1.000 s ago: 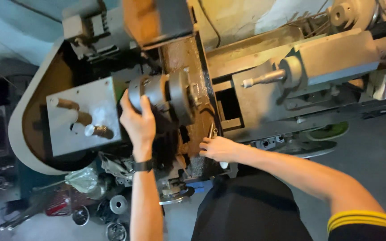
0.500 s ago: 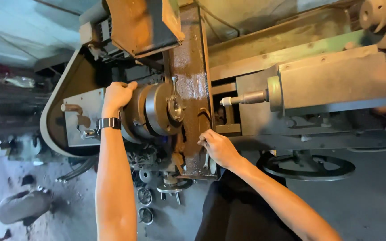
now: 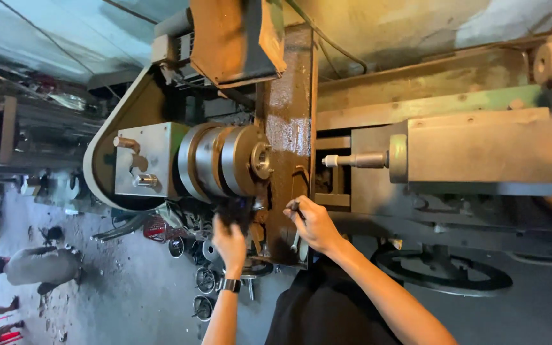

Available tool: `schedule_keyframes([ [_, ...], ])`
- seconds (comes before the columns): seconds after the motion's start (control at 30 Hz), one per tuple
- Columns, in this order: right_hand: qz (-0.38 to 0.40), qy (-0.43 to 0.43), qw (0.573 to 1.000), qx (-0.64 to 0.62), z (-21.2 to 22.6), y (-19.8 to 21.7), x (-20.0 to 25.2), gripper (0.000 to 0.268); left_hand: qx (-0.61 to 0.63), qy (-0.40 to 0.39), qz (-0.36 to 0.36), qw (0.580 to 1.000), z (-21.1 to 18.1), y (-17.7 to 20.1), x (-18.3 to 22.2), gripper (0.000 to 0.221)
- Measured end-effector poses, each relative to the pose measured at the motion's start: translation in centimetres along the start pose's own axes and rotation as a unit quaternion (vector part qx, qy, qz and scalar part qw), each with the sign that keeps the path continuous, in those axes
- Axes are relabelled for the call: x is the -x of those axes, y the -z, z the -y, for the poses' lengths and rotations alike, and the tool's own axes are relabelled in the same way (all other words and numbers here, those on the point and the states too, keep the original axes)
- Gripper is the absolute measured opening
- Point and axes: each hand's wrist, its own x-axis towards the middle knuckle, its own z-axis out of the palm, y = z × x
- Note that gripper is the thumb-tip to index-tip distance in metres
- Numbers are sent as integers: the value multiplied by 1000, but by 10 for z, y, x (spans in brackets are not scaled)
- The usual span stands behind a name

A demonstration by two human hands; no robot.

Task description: Machine and measure a metal component using a lathe and a caliper.

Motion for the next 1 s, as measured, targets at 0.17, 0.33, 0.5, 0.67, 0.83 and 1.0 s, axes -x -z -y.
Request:
schedule_keyframes([
  [0.17,18,-43,997,-63,-3,-2,8,12,-32,-198,-161,966,-133,47,-90,32],
  [0.33,8,-14,999,-35,8,-4,12,11,11,-154,-51,987,-153,52,-158,36],
  [0.5,39,-32,998,-35,12,1,13,9,7,-134,-77,988,-114,38,-92,34],
  [0.67,2,-50,998,-24,26,15,-10,8,30,-88,-93,991,-74,18,-54,43],
  [0.83,-41,-76,993,-77,47,34,-63,9,30,-310,-103,945,-159,39,-143,48],
  [1.0,-101,-61,988,-96,61,48,-177,19,-144,-176,130,965,-178,11,-232,38],
])
